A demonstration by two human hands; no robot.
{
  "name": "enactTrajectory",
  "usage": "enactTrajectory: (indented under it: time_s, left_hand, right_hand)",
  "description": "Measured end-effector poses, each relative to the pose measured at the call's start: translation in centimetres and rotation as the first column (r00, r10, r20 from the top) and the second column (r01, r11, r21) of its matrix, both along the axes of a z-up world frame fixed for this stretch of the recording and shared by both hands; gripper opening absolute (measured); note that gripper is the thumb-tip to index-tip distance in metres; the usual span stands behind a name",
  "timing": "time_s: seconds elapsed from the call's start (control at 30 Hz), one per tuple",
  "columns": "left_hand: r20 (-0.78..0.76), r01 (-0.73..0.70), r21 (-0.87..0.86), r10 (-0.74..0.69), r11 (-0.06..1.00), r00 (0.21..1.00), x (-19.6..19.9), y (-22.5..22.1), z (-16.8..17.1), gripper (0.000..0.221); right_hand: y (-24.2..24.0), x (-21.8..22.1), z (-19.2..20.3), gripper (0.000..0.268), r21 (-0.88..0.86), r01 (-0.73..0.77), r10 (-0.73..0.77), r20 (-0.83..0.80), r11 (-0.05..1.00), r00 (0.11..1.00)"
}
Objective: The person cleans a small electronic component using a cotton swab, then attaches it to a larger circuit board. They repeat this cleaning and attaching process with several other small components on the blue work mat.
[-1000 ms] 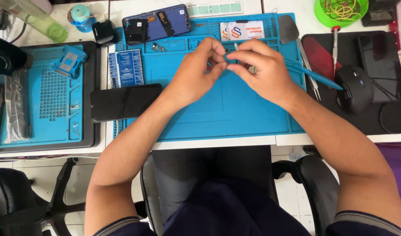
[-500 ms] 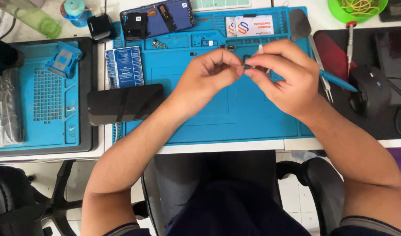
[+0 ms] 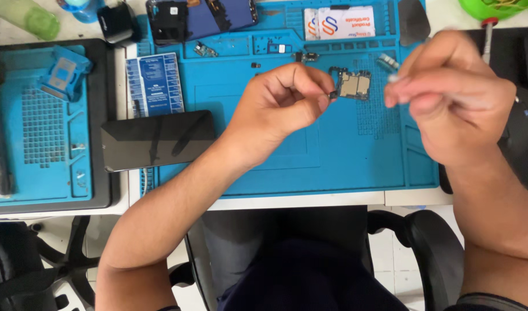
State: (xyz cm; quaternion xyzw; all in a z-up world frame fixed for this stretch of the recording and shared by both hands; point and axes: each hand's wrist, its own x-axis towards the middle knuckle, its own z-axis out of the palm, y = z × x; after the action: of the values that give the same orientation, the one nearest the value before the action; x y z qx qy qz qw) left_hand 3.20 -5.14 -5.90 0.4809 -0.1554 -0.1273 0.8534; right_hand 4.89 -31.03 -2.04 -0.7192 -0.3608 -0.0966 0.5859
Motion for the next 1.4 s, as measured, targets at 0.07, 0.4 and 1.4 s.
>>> enactTrajectory:
  time_s: [0.07,0.4,1.4]
  left_hand:
    - [-0.01,0.008,0.013,-0.008,1.0,1.0,-0.1,0.0,-0.2,0.007]
    - [-0.118,0.061,-0.058,-0.068,0.996,0.991,0.0,-1.0,-0.8,0.006]
    - [-0.101,0.063,-0.019,-0.064,0.998,0.993,-0.7,-0.8,-0.5,0.006]
  right_hand:
    - [-0.1,-0.4,-0.2,0.019,-0.08,0.005,0.003,0.096,0.997,0.995]
    - [1.8,-0.6,-1.2,0.017,0.195,-0.023,0.045,-0.107,0.981,0.993]
    - [2.8,-0.7,-0.7,0.016,-0.079,0.003,0.024,0.339,0.997,0.941]
